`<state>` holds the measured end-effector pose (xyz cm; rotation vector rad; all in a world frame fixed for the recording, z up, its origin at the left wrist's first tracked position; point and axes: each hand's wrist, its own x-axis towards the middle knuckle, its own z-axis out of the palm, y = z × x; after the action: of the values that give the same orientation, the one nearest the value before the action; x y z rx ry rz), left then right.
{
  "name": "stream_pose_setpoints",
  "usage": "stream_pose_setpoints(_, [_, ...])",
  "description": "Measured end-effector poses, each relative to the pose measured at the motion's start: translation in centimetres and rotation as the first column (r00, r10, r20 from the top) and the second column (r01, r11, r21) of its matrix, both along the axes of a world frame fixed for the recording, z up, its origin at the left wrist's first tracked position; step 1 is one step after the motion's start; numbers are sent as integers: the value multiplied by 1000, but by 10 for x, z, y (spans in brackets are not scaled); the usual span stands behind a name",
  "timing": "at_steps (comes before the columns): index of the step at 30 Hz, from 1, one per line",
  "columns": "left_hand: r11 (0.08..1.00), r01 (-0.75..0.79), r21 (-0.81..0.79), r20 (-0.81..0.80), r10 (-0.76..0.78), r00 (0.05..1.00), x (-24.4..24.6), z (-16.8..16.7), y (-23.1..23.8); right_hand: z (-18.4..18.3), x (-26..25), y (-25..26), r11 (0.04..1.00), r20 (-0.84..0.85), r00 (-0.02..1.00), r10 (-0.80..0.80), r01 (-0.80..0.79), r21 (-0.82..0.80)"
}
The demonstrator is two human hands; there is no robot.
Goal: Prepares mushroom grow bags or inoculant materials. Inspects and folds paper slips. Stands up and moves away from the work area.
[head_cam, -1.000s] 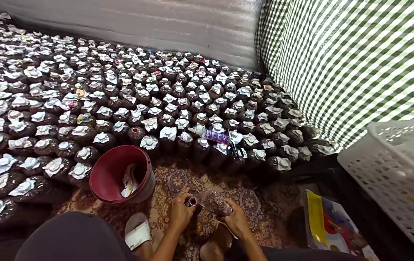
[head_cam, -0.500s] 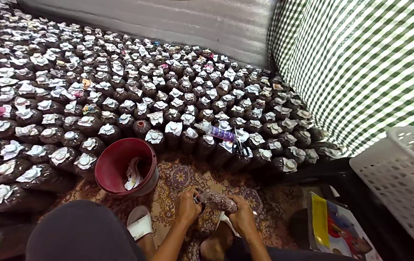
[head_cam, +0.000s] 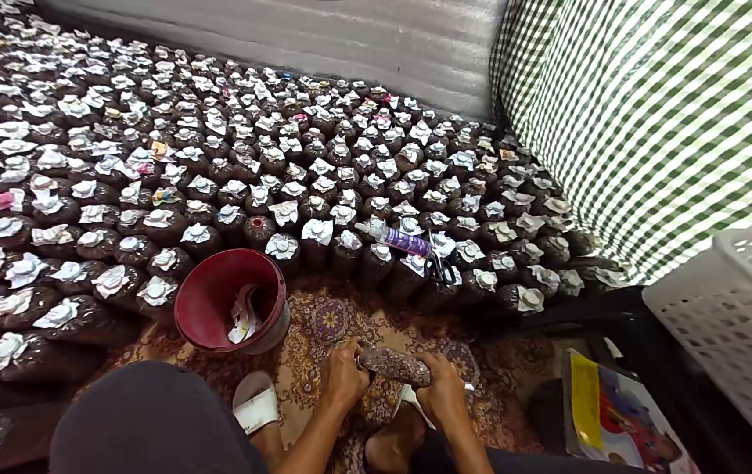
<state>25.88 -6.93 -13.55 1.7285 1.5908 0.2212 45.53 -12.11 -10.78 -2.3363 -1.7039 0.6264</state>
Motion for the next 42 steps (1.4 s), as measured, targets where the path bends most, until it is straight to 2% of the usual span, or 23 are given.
stream_pose_setpoints(10, [1000, 17, 2, 0, -17, 1000, -1, -1, -1, 0, -2, 0, 1000, 7, 1000, 0, 0, 17])
stream_pose_setpoints(13, [999, 47, -15, 29, -47, 999, -2, -1, 0, -15, 5, -1, 1000, -122, 992, -18, 18, 2])
stream_pose_setpoints(16, [999, 49, 4, 82, -49, 995, -5, -11, 0, -31, 10, -2, 996, -337, 937, -88, 72, -60])
stream_pose_setpoints(19, [998, 46, 30, 128, -49, 991, -10, -25, 1, -44, 6, -8, 978, -549, 810, -207, 179, -105])
stream_pose_setpoints(23, [998, -53, 38, 198, 44, 979, -13, -34, 1, -57, 1, -13, 923, -778, 504, -375, 277, -266])
stream_pose_setpoints(26, [991, -125, 55, 249, 108, 962, -16, -34, 1, -45, -2, -17, 917, -906, 208, -369, 237, -319])
stream_pose_setpoints(29, [987, -137, 81, 268, 111, 957, -15, -28, -2, -26, -3, -14, 953, -964, 23, -264, 158, -257])
stream_pose_setpoints(33, [997, -68, 22, 189, 62, 980, -16, -21, 0, -35, -7, -13, 962, -969, -110, -220, 143, -234])
stream_pose_setpoints(42, [999, -6, 45, 146, -1, 989, -11, -28, 4, -42, -11, -15, 959, -953, -168, -251, 87, -268])
